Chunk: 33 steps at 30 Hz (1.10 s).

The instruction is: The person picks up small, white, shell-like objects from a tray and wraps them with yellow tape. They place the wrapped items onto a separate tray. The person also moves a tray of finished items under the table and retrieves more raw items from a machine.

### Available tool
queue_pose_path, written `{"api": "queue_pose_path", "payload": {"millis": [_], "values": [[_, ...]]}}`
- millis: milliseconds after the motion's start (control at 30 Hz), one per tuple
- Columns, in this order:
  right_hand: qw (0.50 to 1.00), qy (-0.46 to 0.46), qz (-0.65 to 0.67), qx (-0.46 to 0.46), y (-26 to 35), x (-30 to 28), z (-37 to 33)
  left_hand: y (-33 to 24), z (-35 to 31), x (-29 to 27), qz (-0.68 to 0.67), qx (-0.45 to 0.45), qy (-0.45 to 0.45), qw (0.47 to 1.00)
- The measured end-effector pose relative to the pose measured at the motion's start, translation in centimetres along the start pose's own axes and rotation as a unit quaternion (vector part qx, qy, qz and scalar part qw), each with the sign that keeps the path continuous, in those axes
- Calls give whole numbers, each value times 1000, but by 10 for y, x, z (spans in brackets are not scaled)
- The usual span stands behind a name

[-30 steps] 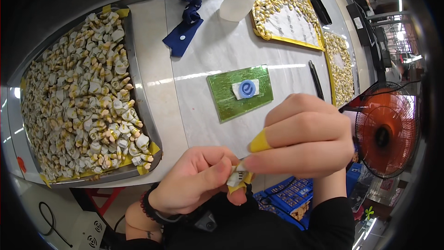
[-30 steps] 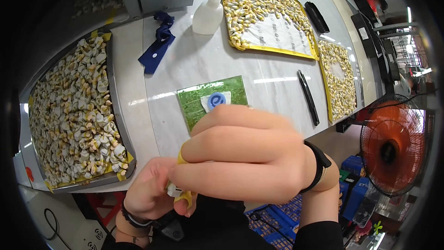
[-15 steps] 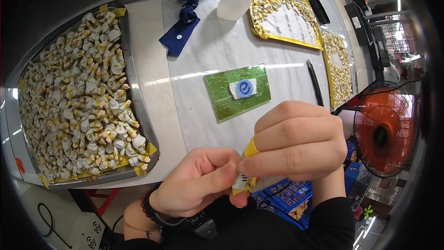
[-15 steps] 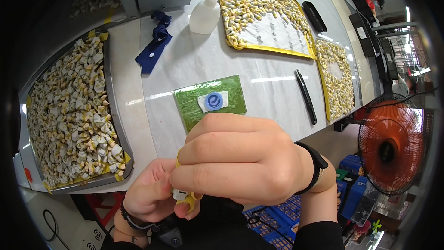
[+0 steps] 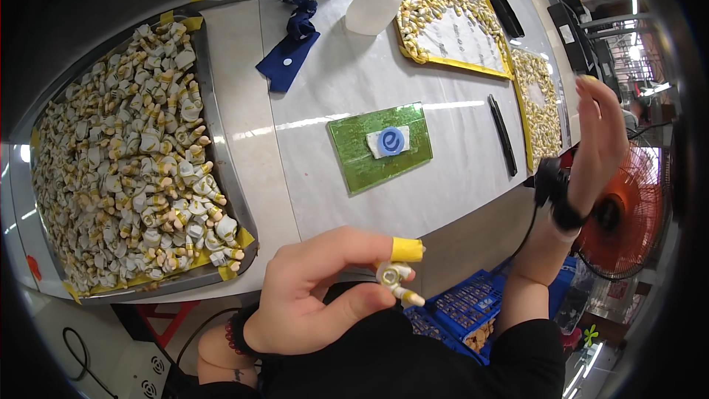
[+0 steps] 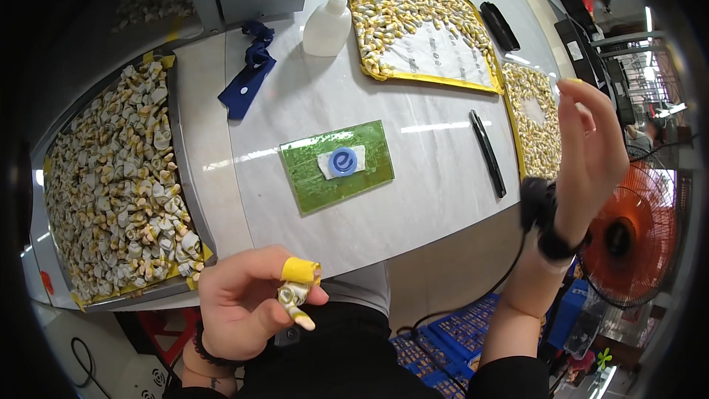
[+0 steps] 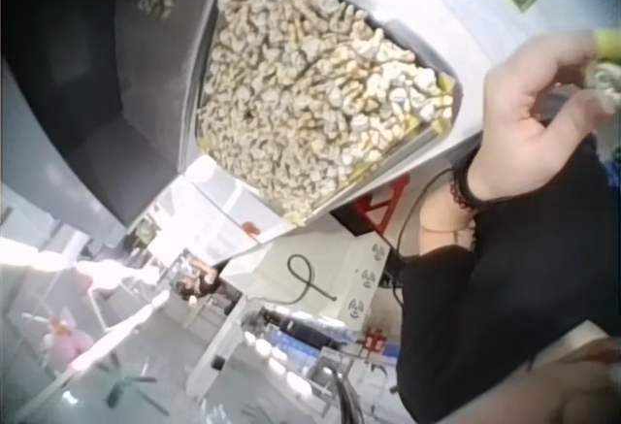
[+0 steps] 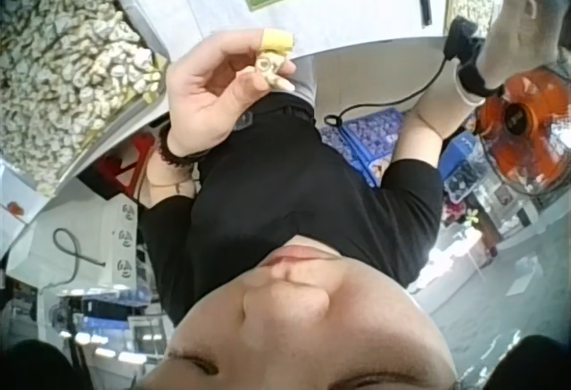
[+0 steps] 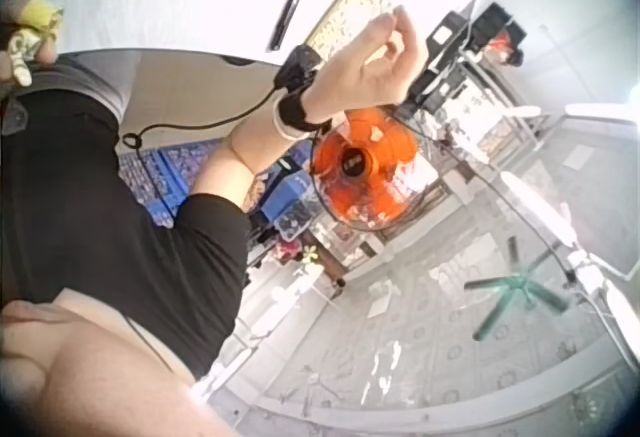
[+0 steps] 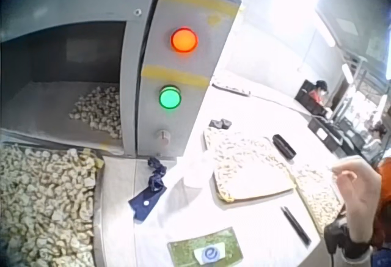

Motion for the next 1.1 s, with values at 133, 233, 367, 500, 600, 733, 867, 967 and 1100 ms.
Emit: {"api": "queue_pose_path", "payload": {"millis": [133,233,367,500,600,733,867,967,1100], "values": [[934,263,-226,88,-164,27,-10,-1,-5,-6,65,46,31,996],[889,350,-247,162,-243,28,-53,-1,-4,-4,57,50,48,996],[914,289,-252,134,-235,35,-60,0,-2,-6,-16,35,20,999],[926,253,-273,70,-213,32,-51,0,-5,-11,-31,10,-14,999],[949,200,-235,70,-207,21,-44,1,-6,-15,-22,9,-42,999],[951,196,-198,133,-202,19,-37,0,-6,-22,-15,-1,-70,997],[966,201,-88,137,-145,33,-24,1,-6,-20,-36,-15,-81,996],[960,193,137,150,-67,56,-23,1,-6,-21,-23,-4,-89,996],[938,295,175,40,24,83,-36,2,-7,-21,-27,-10,-88,996]]}}
Point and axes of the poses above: each hand's wrist, its own z-axis towards the middle knuckle, its own x-axis out of the palm, y = z × x, the point moved 8 cm from there along z, towards the middle knuckle, and after that the axes turned 6 degrees about -z, right-handed, at the moved point
